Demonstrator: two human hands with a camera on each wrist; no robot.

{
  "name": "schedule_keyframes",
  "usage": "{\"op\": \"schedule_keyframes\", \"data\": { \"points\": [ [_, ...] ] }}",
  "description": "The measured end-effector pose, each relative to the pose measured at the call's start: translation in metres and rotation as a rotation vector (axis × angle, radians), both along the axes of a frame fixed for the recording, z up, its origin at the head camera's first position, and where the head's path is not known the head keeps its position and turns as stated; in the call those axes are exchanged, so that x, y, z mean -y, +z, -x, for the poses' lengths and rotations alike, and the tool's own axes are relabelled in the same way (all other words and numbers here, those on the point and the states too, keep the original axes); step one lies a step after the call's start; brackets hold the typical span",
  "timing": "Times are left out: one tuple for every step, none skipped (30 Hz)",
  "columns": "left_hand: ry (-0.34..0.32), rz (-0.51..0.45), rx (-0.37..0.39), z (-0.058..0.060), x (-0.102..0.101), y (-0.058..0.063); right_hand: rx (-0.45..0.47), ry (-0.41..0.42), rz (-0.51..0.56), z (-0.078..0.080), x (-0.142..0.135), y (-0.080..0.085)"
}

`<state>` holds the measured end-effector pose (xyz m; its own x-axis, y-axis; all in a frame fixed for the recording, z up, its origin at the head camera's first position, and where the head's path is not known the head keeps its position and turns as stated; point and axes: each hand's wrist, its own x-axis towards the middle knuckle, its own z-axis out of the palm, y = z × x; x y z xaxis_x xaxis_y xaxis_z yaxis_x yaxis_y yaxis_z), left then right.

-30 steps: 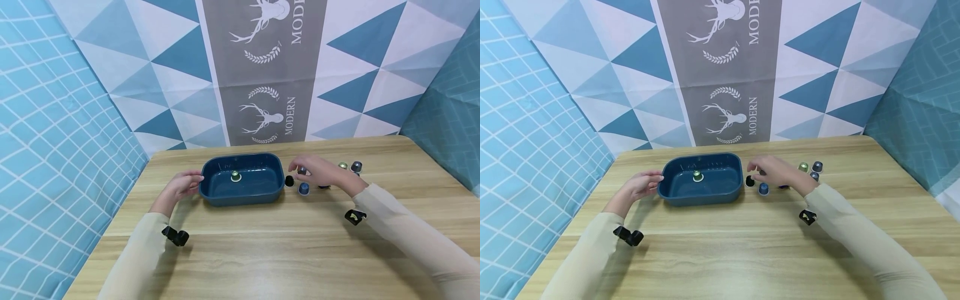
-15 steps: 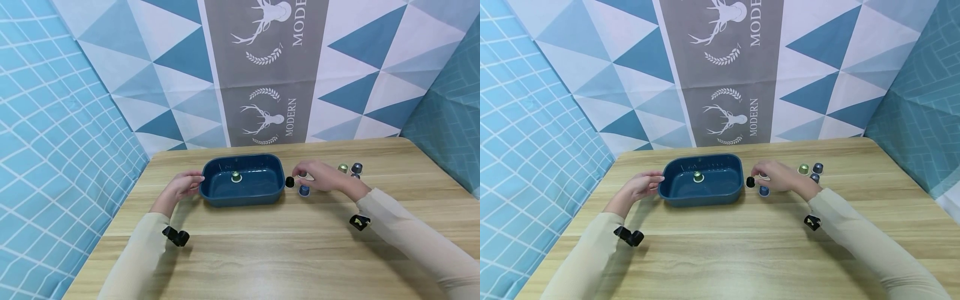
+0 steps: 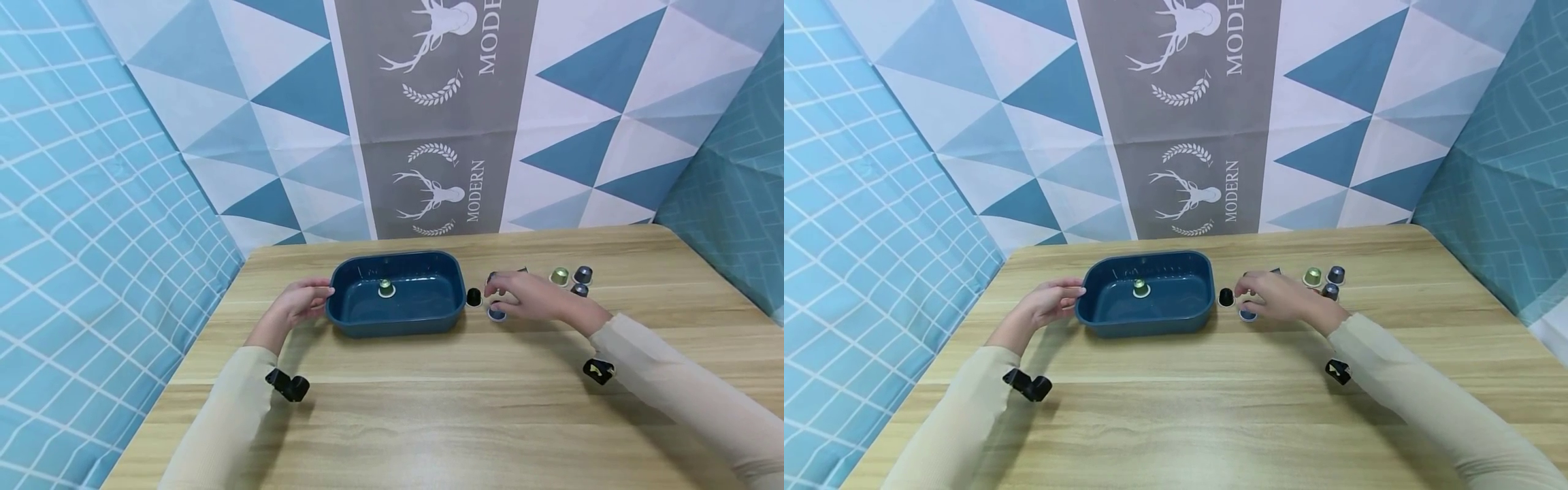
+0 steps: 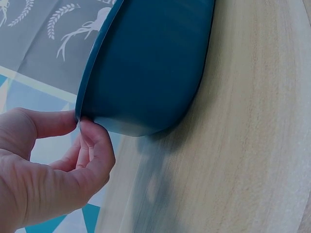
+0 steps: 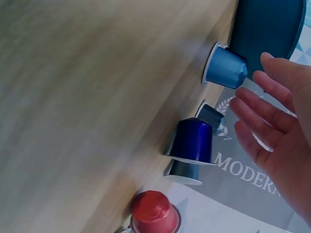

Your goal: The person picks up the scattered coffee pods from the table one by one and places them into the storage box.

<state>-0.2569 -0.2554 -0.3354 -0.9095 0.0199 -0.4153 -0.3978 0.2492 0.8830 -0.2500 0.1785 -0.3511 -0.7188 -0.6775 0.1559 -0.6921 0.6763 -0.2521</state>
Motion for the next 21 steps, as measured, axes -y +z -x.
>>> {"op": "schedule_keyframes", "data": {
  "points": [
    [0.0,-0.003,0.002,0.0,0.0,0.0,-0.003,0.001,-0.004,0.0,0.0,-0.001],
    [0.001,-0.009,0.003,0.0,0.0,0.0,-0.006,0.002,-0.006,0.0,-0.001,-0.002],
    [0.001,-0.014,0.005,0.0,0.0,0.0,-0.01,0.005,-0.009,0.0,-0.001,-0.002],
    [0.006,-0.017,0.007,0.0,0.0,-0.001,-0.013,0.007,-0.01,-0.001,-0.002,-0.003],
    [0.007,-0.017,0.007,0.001,0.0,-0.001,-0.015,0.008,-0.013,-0.001,-0.002,-0.003],
    [0.012,-0.017,0.007,0.001,0.001,-0.001,-0.018,0.009,-0.015,-0.001,-0.002,-0.004],
    [0.007,-0.017,0.004,0.001,0.001,-0.002,-0.02,0.016,-0.016,-0.001,-0.003,-0.004],
    [0.005,-0.019,-0.001,0.001,0.001,-0.002,-0.021,0.018,-0.019,-0.001,-0.003,-0.005],
    [0.0,-0.018,-0.006,0.001,0.001,-0.002,-0.022,0.018,-0.022,-0.001,-0.003,-0.005],
    [-0.001,-0.017,-0.01,0.0,0.001,-0.002,-0.023,0.019,-0.025,-0.002,-0.003,-0.006],
    [-0.006,-0.019,-0.015,0.0,0.001,-0.001,-0.024,0.02,-0.027,-0.002,-0.004,-0.007],
    [-0.015,-0.038,-0.02,-0.001,0.003,-0.001,-0.026,0.021,-0.028,-0.003,-0.004,-0.008],
    [-0.023,-0.043,-0.026,-0.002,0.003,0.0,-0.028,0.022,-0.03,-0.003,-0.004,-0.009],
    [-0.024,-0.046,-0.029,-0.003,0.003,0.0,-0.031,0.018,-0.031,-0.003,-0.004,-0.01],
    [-0.029,-0.048,-0.03,-0.004,0.004,0.001,-0.033,0.019,-0.029,-0.004,-0.004,-0.011],
    [-0.027,-0.046,-0.031,-0.004,0.004,0.001,-0.036,0.02,-0.026,-0.004,-0.004,-0.012],
    [-0.025,-0.043,-0.028,-0.004,0.003,0.001,-0.039,0.022,-0.024,-0.004,-0.004,-0.013],
    [-0.022,-0.04,-0.026,-0.004,0.003,0.002,-0.042,0.024,-0.02,-0.004,-0.004,-0.014],
    [-0.015,-0.022,-0.021,-0.004,0.001,0.002,-0.044,0.027,-0.017,-0.004,-0.004,-0.014],
    [-0.012,-0.017,-0.014,-0.004,0.0,0.002,-0.042,0.033,-0.009,-0.004,-0.004,-0.015],
    [-0.009,-0.018,-0.011,-0.004,0.0,0.002,-0.041,0.037,-0.006,-0.003,-0.004,-0.016]
  ]
}}
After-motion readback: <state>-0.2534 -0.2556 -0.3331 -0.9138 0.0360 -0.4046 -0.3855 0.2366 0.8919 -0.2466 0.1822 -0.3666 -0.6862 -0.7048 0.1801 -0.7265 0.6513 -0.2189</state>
